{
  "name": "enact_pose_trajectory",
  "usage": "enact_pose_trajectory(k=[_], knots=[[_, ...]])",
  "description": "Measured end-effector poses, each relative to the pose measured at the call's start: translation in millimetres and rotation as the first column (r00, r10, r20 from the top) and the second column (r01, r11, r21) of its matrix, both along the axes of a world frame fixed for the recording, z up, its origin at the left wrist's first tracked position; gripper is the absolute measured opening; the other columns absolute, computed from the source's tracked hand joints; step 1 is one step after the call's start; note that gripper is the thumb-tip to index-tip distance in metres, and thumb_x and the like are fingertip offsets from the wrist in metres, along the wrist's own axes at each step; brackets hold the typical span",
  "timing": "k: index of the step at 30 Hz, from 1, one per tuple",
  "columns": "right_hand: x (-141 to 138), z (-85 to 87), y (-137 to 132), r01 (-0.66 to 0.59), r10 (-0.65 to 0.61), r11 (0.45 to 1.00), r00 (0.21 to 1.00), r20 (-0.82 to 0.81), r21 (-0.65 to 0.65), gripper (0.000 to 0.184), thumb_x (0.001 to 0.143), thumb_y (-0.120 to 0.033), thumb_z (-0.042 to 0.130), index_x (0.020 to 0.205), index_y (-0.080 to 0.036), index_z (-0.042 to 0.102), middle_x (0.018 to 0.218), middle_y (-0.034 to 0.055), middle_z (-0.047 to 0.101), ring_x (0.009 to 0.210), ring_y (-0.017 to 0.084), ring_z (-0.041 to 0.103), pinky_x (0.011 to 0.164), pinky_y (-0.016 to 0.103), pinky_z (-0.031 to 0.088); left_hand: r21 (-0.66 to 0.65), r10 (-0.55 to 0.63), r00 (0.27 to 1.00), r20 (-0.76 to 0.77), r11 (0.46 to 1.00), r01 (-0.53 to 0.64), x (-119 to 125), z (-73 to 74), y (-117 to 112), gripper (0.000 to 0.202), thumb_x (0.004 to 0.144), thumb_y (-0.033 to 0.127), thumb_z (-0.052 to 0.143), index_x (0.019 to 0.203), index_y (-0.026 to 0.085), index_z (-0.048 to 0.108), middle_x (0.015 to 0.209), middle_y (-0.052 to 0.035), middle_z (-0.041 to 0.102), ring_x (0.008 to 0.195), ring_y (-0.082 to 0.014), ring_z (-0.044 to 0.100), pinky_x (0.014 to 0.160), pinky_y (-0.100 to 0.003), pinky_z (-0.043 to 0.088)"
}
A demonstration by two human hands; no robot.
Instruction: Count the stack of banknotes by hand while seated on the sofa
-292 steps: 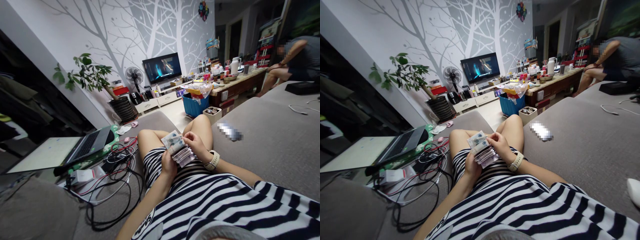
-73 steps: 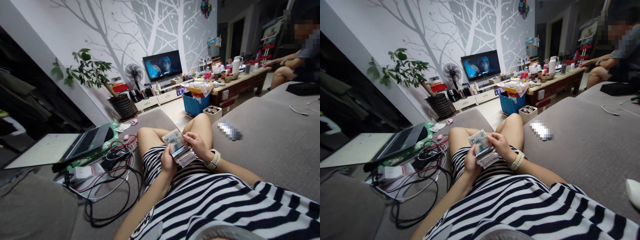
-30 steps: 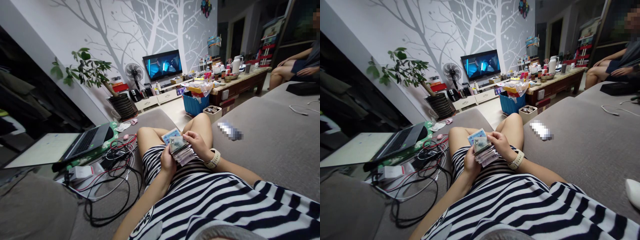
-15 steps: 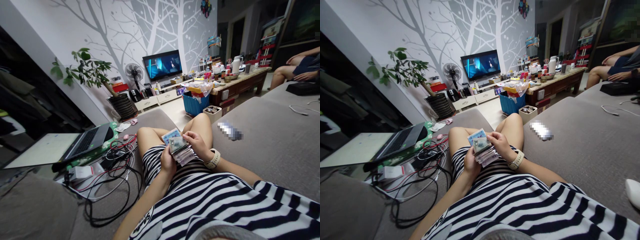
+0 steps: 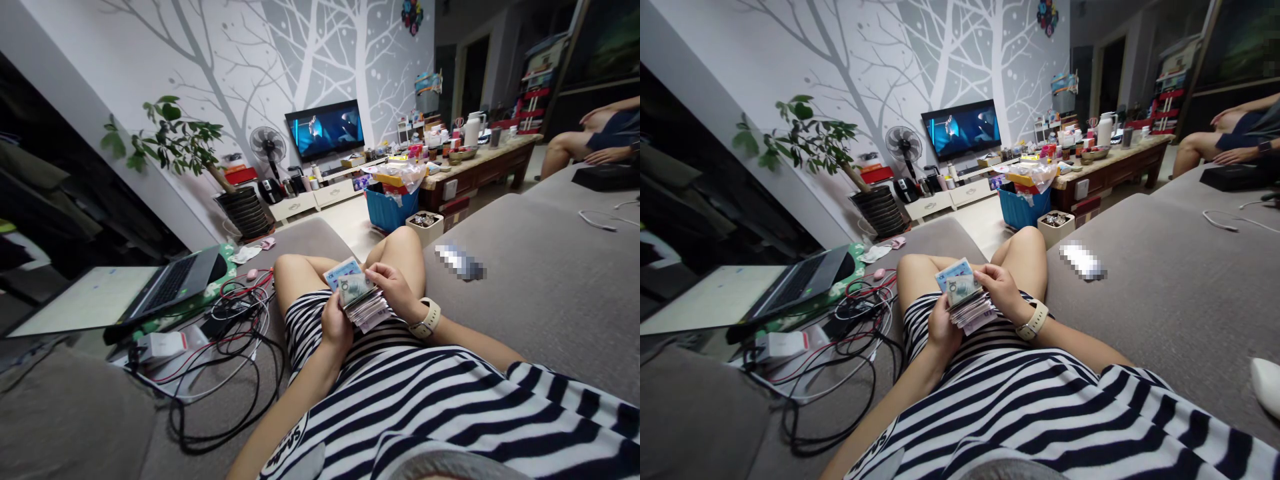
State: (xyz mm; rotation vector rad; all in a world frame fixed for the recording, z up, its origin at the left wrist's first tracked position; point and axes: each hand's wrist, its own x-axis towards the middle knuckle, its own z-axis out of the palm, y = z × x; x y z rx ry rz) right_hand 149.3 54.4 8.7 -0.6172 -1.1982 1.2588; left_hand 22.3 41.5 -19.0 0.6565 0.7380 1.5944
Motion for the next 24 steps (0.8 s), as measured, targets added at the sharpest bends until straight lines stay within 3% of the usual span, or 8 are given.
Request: enact_pose_trajectory(k=[6,24], knots=[[-0.2,-0.3,0.5,-0.007,0.007,1.000,1.000,-0.012,-0.008,0.035,0.069,-0.049,0.068,0.063,-0.018,0.053,0.057,-0.0039,0.046,0.054,0.011,0.037,0.053,0.025,0.030,0.014,0.042,0.999,-0.033,0.999,-0.042,0.4,1.1,-2.3,0.017,0.071,0.024,0.062,0.079,0.012,0.070,0.079,-0.0054,0.073,0.085,-0.0230,0.068,0.083,-0.035,0.050],[0.3,-1.0,-0.2,-0.016,0.016,1.000,1.000,-0.003,0.008,0.035,0.071,-0.049,0.067,0.064,-0.018,0.053,0.057,-0.0043,0.045,0.054,0.010,0.037,0.053,0.025,0.028,0.013,-0.011,1.000,0.020,1.000,0.011,0.0,1.6,-0.5,0.019,0.072,0.025,0.061,0.084,0.012,0.070,0.078,-0.0043,0.073,0.087,-0.0229,0.068,0.084,-0.035,0.050]])
